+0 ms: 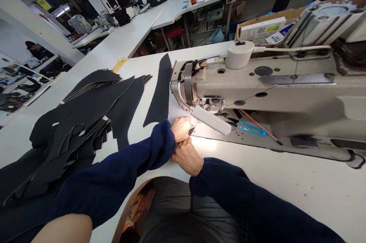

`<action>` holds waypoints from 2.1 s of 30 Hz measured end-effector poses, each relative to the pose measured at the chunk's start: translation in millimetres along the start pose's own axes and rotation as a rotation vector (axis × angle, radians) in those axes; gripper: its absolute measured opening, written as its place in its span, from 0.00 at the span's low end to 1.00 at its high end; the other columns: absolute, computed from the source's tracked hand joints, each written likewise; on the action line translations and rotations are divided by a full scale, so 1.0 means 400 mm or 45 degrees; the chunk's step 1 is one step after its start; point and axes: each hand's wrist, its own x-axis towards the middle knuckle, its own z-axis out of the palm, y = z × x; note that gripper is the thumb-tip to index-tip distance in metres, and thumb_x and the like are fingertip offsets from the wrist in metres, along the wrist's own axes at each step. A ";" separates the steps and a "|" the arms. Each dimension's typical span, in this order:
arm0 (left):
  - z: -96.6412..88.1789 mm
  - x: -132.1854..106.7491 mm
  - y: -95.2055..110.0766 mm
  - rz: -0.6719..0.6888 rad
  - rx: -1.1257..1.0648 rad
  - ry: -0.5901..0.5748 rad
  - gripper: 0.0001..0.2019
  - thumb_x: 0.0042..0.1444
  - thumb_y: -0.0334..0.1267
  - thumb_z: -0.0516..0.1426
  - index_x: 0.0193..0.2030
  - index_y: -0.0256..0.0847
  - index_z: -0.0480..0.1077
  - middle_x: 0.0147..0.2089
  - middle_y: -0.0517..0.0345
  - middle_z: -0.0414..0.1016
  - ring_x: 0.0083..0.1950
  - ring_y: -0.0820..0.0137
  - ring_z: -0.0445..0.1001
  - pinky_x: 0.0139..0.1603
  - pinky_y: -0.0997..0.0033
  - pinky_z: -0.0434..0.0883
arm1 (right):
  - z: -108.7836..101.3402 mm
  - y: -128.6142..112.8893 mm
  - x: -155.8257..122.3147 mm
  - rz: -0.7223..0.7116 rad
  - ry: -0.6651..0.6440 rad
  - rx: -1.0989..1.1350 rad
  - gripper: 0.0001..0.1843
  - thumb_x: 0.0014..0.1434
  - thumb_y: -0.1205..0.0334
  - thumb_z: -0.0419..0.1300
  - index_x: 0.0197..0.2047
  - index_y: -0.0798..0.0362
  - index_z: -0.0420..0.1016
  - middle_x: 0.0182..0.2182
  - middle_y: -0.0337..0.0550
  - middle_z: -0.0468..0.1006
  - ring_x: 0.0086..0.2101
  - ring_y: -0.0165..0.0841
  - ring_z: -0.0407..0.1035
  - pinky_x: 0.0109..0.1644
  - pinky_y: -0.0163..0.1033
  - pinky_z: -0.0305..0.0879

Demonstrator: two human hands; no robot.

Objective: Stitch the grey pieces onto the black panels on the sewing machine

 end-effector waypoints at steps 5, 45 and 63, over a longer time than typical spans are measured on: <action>0.007 0.014 -0.005 -0.127 -0.084 -0.010 0.12 0.54 0.32 0.52 0.39 0.38 0.76 0.43 0.49 0.72 0.36 0.65 0.73 0.37 0.68 0.69 | 0.027 0.022 -0.004 0.016 0.124 -0.089 0.08 0.50 0.74 0.57 0.30 0.58 0.79 0.27 0.56 0.77 0.32 0.46 0.70 0.34 0.47 0.61; 0.057 -0.064 -0.001 -0.131 -0.020 0.106 0.17 0.54 0.27 0.49 0.51 0.36 0.65 0.50 0.47 0.63 0.46 0.60 0.64 0.45 0.64 0.68 | 0.102 0.135 -0.045 0.132 0.636 -0.221 0.18 0.59 0.76 0.46 0.44 0.70 0.74 0.42 0.63 0.76 0.46 0.44 0.69 0.57 0.50 0.60; 0.122 -0.025 0.001 -0.004 0.162 0.281 0.14 0.58 0.28 0.48 0.47 0.35 0.70 0.47 0.48 0.67 0.48 0.61 0.63 0.42 0.64 0.67 | 0.105 0.175 -0.069 0.182 0.652 -0.096 0.14 0.59 0.76 0.49 0.40 0.63 0.74 0.46 0.54 0.76 0.48 0.41 0.67 0.58 0.48 0.55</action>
